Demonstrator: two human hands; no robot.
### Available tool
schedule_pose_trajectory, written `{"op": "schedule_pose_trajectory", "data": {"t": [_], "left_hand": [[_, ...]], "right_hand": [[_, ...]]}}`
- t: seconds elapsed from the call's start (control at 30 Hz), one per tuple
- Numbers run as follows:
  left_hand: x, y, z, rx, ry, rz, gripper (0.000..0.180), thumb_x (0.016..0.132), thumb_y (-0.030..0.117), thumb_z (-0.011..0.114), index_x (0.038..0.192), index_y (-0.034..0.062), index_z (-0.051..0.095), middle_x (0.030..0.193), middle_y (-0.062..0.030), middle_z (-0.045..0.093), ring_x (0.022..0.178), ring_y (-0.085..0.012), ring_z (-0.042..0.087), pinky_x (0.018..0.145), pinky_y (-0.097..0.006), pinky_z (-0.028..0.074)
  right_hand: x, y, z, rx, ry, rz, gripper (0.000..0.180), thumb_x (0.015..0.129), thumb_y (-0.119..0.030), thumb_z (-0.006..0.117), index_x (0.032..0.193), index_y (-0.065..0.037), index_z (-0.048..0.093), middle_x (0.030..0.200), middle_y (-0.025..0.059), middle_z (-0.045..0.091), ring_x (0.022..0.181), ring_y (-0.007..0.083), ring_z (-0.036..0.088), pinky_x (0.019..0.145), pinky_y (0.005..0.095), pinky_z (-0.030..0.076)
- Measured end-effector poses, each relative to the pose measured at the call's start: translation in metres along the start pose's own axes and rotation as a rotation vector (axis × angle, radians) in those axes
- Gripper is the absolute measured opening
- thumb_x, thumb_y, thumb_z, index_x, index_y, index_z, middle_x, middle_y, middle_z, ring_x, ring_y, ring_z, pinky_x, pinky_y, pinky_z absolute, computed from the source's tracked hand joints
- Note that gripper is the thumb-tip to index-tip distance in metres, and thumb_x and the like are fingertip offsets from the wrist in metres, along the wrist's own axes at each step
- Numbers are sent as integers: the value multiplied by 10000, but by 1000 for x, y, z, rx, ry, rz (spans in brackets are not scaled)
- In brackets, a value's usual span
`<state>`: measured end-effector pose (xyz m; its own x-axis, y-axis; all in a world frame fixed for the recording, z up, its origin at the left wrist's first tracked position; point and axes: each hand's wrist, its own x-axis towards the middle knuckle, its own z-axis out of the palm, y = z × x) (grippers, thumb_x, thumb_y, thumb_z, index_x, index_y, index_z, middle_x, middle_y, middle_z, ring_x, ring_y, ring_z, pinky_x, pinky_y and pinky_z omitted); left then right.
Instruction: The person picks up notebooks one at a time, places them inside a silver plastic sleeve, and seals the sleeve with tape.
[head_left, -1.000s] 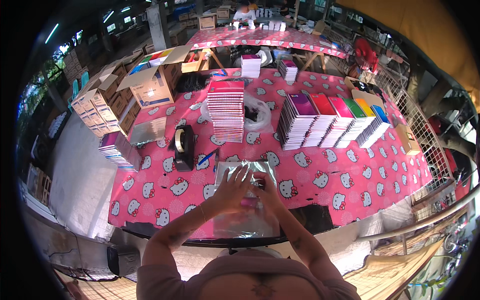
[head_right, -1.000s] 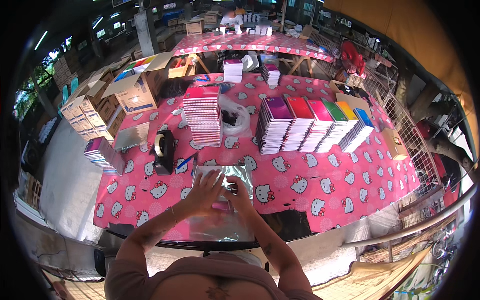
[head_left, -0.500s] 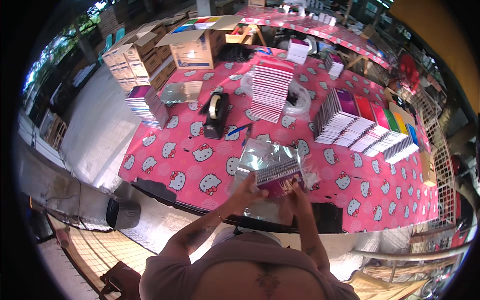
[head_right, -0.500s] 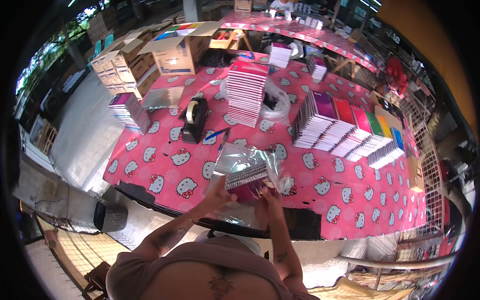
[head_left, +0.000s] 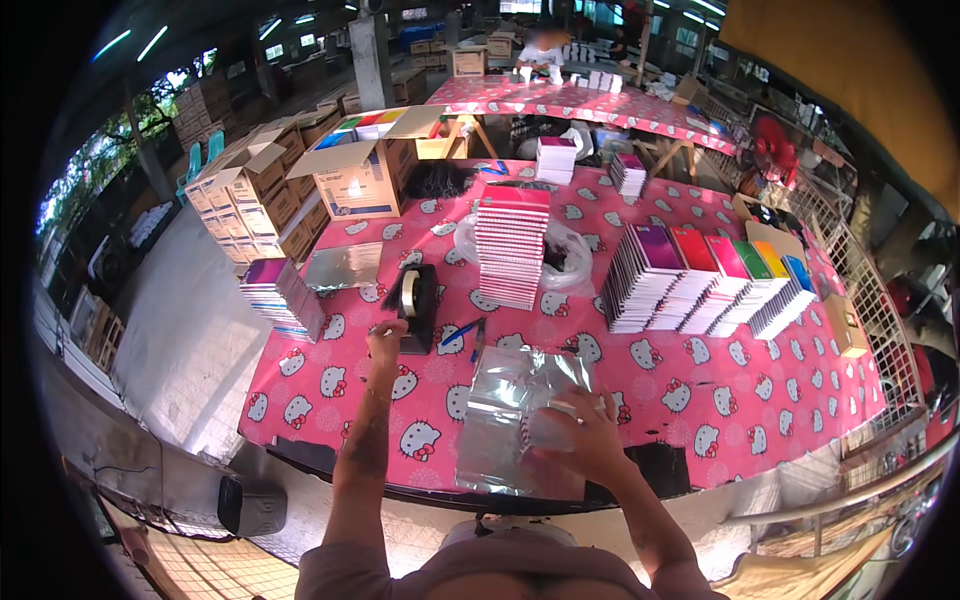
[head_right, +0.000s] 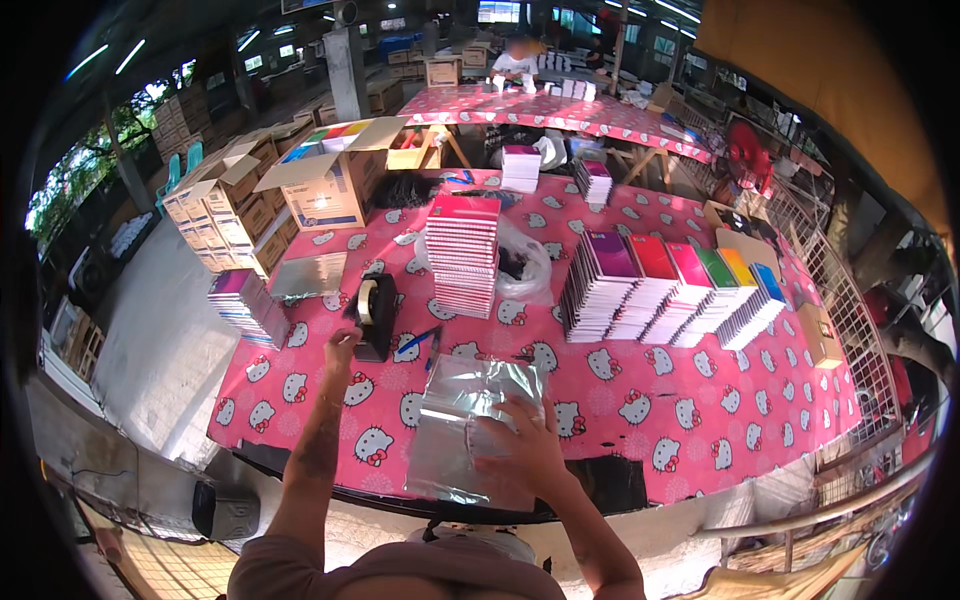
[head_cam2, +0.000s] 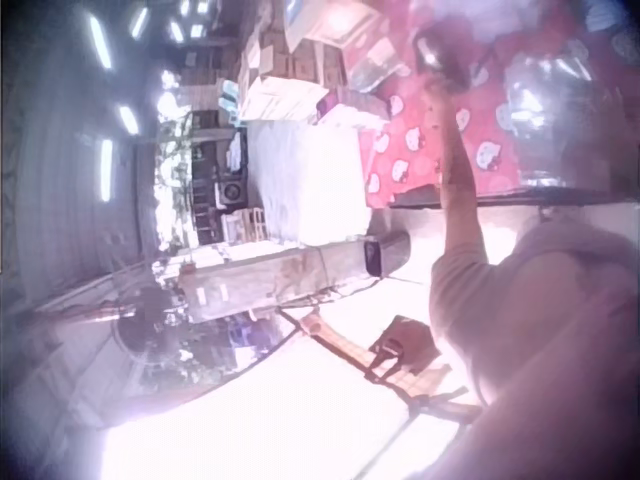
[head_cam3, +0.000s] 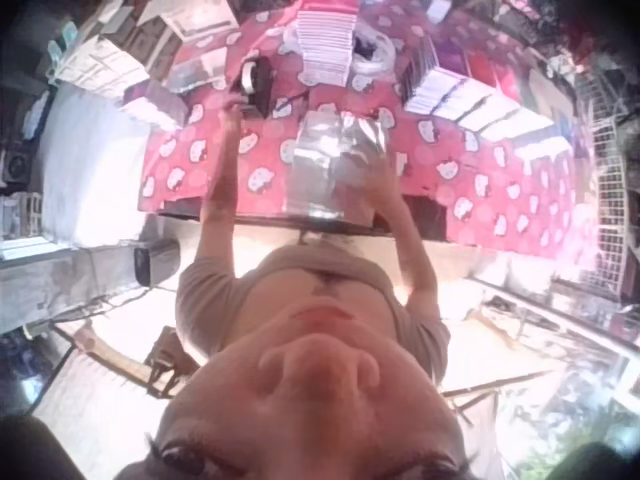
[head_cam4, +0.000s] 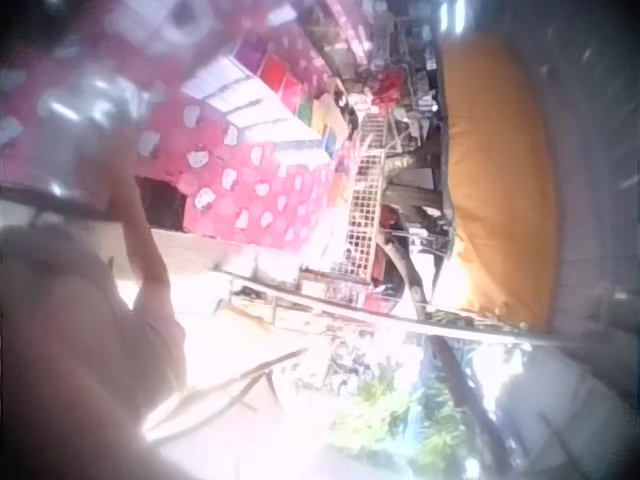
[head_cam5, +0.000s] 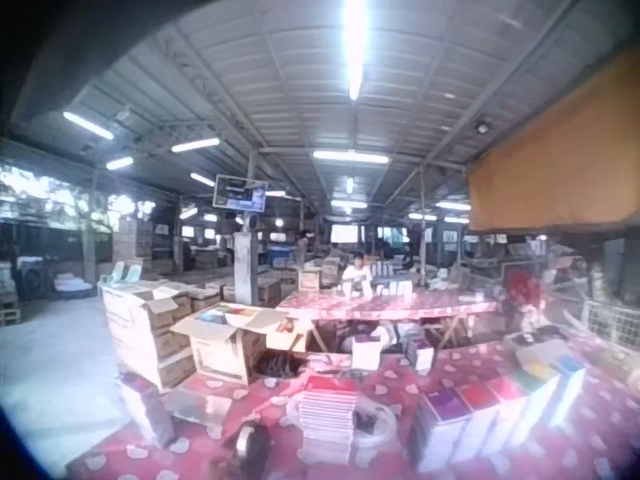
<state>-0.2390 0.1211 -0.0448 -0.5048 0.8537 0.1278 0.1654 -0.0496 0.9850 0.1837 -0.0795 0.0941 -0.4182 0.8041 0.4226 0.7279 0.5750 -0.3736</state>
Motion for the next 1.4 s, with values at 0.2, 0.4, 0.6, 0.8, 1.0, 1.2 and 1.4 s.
{"op": "schedule_pose_trajectory", "data": {"t": [0.2, 0.4, 0.6, 0.8, 1.0, 1.2, 1.4], "left_hand": [[-17, -24, -29, 239, 122, 48, 191, 861, 220, 698, 765, 55, 712, 757, -88, 713, 637, -173, 654, 574, -375, 526], [-55, 48, -4, 320, -449, 376, 202, 873, 186, 734, 977, 13, 727, 834, -97, 730, 792, -214, 715, 716, -365, 567], [-175, 130, 73, -149, -1075, 301, 204, 901, 10, 704, 1104, 21, 696, 1023, -41, 683, 964, -127, 629, 852, -283, 499], [-172, 146, 85, -114, -1180, 483, 248, 889, 33, 720, 1135, 61, 713, 1131, -57, 644, 1079, -186, 598, 936, -331, 478], [-156, 157, 81, -92, -1268, 534, 196, 894, 38, 714, 1085, 78, 716, 1196, -79, 627, 1185, -229, 564, 1002, -361, 450], [-161, 149, 82, -113, -1233, 428, 149, 891, 81, 727, 1039, 80, 710, 1304, -102, 579, 1286, -264, 496, 1076, -380, 385], [-185, 136, 122, 5, -1103, 665, 140, 865, 138, 756, 1004, 119, 746, 1448, -95, 465, 1373, -281, 383, 1132, -421, 306]], "right_hand": [[15, -13, 11, -170, 46, -110, 283, 802, -393, 737, 1008, -203, 701, 934, 31, 647, 1002, 259, 647, 1115, 635, 234], [19, -34, 1, -241, 42, -8, 294, 825, -432, 698, 976, -181, 714, 946, 56, 680, 1030, 256, 647, 1077, 664, 234], [15, -32, 14, -273, -16, 65, 363, 830, -436, 689, 1046, -144, 710, 941, 66, 691, 1047, 263, 644, 1071, 629, 220], [13, -33, 20, -216, 70, 31, 363, 797, -380, 748, 1088, -168, 708, 992, 36, 641, 1107, 229, 606, 1050, 652, 221], [5, -34, 1, -233, -21, 88, 360, 772, -389, 744, 1062, -178, 716, 1182, 37, 621, 1207, 259, 561, 1108, 728, 128], [-7, -36, -20, -187, 259, 189, 467, 684, -464, 847, 966, -153, 645, 1204, 104, 541, 1200, 257, 519, 1035, 595, 316], [-50, 32, 20, 220, 10, 168, 611, 655, -333, 878, 1192, -171, 634, 1329, 96, 522, 1284, 319, 453, 1084, 479, 317]]}}
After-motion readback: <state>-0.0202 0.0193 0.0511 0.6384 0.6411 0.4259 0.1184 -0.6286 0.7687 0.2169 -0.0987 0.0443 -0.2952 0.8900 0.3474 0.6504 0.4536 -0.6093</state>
